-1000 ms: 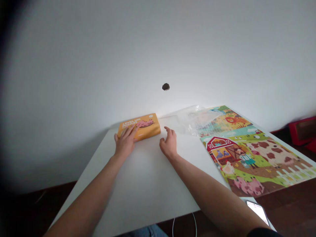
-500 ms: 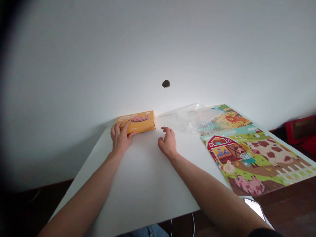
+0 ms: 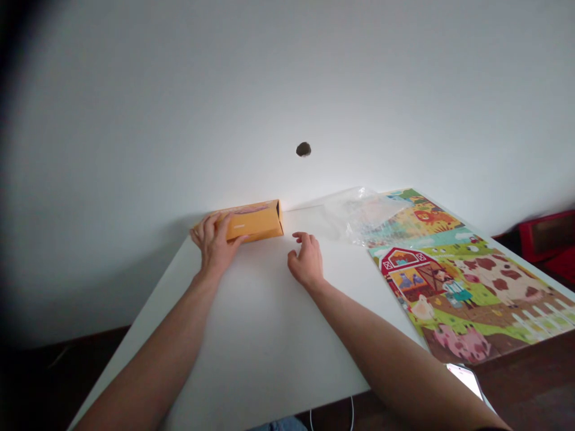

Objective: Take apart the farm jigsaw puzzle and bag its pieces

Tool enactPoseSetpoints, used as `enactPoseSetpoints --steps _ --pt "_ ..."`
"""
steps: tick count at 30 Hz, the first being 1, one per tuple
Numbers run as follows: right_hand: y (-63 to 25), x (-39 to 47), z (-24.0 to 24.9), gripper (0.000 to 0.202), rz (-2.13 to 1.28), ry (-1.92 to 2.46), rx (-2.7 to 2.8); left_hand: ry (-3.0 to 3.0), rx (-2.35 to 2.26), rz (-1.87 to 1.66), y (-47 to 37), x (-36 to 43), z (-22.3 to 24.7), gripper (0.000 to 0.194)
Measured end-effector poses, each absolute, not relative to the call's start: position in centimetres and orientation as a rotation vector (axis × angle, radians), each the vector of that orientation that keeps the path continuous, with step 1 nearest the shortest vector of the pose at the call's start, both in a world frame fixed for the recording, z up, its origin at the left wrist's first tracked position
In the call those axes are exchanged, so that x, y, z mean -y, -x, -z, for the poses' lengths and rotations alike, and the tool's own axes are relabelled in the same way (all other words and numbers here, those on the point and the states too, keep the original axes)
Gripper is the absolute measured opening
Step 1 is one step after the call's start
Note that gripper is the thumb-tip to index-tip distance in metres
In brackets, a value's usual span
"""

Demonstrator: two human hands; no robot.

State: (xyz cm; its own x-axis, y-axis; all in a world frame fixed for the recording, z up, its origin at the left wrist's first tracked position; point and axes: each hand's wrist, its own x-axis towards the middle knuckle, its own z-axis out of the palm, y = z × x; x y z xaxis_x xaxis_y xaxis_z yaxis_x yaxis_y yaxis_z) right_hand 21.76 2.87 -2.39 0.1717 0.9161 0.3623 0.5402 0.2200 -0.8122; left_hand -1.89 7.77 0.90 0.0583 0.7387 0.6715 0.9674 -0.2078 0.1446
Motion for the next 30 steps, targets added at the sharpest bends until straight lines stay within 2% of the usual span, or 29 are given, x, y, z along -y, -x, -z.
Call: enactPoseSetpoints --steps 8,17,30 --pt "-21.81 -2.84 2.20 0.042 -0.483 1.458 1.492 2.007 1.665 0.973 1.80 -7.53 -1.37 0.066" --pt "-21.73 -2.88 2.33 0.040 -0.482 1.465 1.503 2.001 1.601 0.974 2.09 -7.73 -1.06 0.049" --pt "-21.78 -2.78 2.00 0.038 -0.481 1.466 1.533 1.994 1.614 0.957 2.07 -7.49 -1.22 0.050"
